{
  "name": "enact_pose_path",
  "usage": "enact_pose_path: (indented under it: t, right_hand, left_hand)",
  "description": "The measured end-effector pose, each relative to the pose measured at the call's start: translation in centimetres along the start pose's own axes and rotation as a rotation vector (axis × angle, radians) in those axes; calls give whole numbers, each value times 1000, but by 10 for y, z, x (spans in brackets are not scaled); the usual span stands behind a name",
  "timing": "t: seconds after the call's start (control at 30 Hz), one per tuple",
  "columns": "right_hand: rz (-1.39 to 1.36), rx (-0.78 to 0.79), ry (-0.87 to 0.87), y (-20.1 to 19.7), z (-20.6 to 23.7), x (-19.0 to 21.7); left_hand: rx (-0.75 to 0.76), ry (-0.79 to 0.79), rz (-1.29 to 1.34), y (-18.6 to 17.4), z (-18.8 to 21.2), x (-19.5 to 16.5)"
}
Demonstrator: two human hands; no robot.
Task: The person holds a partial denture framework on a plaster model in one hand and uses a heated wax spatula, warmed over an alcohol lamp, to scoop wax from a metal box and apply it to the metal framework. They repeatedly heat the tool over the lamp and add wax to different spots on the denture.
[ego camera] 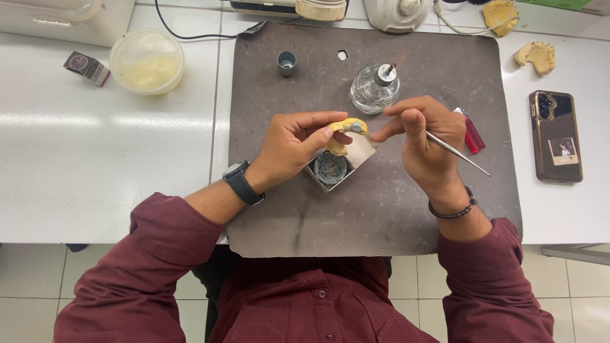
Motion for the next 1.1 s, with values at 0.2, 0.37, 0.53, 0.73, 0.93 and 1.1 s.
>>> enact_pose_path:
  t: [0.2,0.37,0.53,0.73,0.93,1.1]
  right_hand:
    - [50,45,20,8,-5,9]
    - [54,134,-27,17,-12,21]
    - [101,174,-65,21,-14,26]
    - [134,192,-76,25,-14,22]
    - [156,168,-46,23,-11,18]
    - [185,180,-49,25,-11,15]
  left_hand:
    - [-10,-16,-5,-1,0,0]
    - [-23,1,-51,-2,0,2]
    - [-11,-2,-9,-4,-1,4]
    - [-22,-48,24,-5,-1,7]
    - [-46,-104,68,-7,-4,10]
    - [-52,-116,76,-8,-5,12]
Point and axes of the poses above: each hand's wrist, its own z-axis away from the middle knuckle, its own y-axis out of the palm, x = y × z, the point moved 10 cm from there along -z, towards the middle knuckle, and after that the axes turned 8 degrees about -y, right-handed, at the moved point
